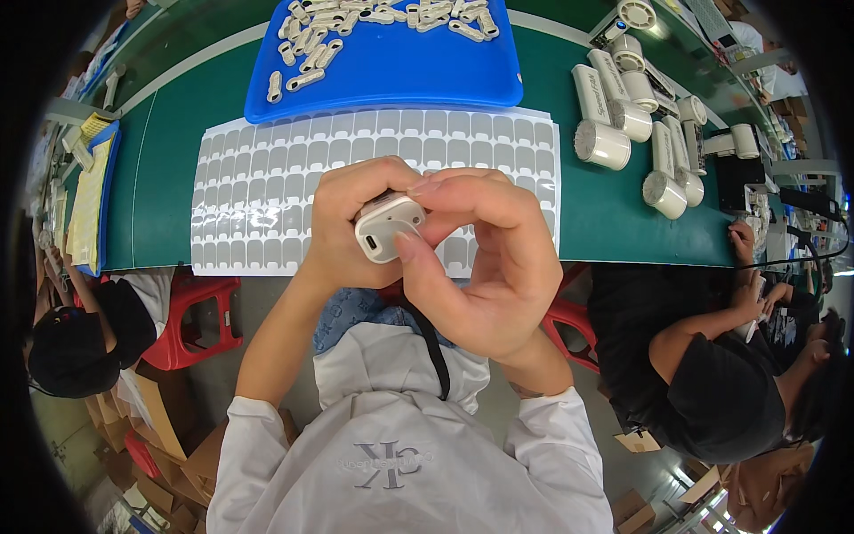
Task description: The person assembles small white electronic devices at a workstation. They pick up a cylindrical body and a circular base from a blue tray, attach the base to the body, and place the completed unit on the table. This process is repeated multiple times throughout the video.
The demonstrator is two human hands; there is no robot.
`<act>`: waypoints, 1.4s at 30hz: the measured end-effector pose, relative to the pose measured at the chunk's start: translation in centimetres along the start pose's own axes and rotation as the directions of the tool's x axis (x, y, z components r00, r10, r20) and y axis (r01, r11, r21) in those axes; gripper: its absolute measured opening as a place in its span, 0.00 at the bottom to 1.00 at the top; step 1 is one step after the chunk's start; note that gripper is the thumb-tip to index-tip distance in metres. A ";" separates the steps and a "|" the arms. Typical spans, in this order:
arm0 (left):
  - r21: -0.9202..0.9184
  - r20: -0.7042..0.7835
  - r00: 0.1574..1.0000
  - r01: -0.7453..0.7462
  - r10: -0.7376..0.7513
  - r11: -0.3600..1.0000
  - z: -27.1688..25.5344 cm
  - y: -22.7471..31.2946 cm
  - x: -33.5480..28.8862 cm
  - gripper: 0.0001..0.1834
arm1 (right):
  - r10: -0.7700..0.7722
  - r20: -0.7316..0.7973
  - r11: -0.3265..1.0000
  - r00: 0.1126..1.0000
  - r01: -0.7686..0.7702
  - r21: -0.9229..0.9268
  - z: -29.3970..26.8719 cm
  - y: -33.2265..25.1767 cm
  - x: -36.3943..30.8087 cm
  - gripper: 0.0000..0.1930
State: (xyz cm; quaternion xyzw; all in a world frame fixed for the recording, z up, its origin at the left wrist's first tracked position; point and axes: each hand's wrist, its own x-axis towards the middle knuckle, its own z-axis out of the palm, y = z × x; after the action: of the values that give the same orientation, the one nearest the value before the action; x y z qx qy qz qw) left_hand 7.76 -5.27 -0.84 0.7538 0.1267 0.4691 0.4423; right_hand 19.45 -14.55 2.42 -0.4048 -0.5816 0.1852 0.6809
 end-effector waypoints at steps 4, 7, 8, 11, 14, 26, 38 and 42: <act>0.004 0.009 1.000 -0.003 0.003 1.000 -0.1 0.0 0.0 0.20 | -0.005 -0.009 1.000 1.000 0.005 0.005 0.1 0.1 -0.1 0.21; 0.005 0.002 1.000 -0.007 0.007 1.000 -0.1 0.0 0.0 0.20 | -0.024 -0.001 1.000 1.000 0.024 -0.002 0.1 0.2 0.0 0.21; 0.004 0.003 1.000 -0.004 0.004 1.000 -0.1 0.0 0.0 0.20 | -0.026 -0.001 1.000 1.000 0.026 -0.005 0.1 0.2 0.0 0.21; 0.003 0.003 1.000 0.005 -0.005 1.000 -0.1 0.1 0.1 0.19 | -0.026 -0.005 1.000 1.000 0.026 -0.008 0.2 0.2 0.0 0.21; 0.000 -0.003 1.000 0.009 -0.009 1.000 -0.1 0.0 0.0 0.19 | -0.042 0.002 0.999 0.999 0.042 -0.026 0.2 0.2 0.1 0.21; -0.020 -0.007 1.000 0.029 -0.029 0.999 0.0 0.0 0.0 0.18 | -0.031 0.008 0.995 0.999 0.032 -0.099 0.3 -0.1 0.4 0.21; -0.058 0.067 0.993 0.105 -0.101 0.993 -1.3 0.8 0.3 0.14 | 0.674 0.068 0.730 0.736 -0.677 0.094 -1.6 -1.3 1.9 0.07; -0.152 -0.083 0.992 0.086 -0.100 0.985 -3.9 1.6 1.2 0.11 | 0.716 0.267 0.631 0.645 -0.762 0.149 -2.8 0.8 -0.9 0.09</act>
State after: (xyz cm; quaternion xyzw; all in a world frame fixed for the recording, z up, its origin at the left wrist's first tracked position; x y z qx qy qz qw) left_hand 4.83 -3.38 1.77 0.6901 0.1462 0.4895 0.5126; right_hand 22.01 -15.68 1.25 -0.5009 -0.3950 0.5560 0.5328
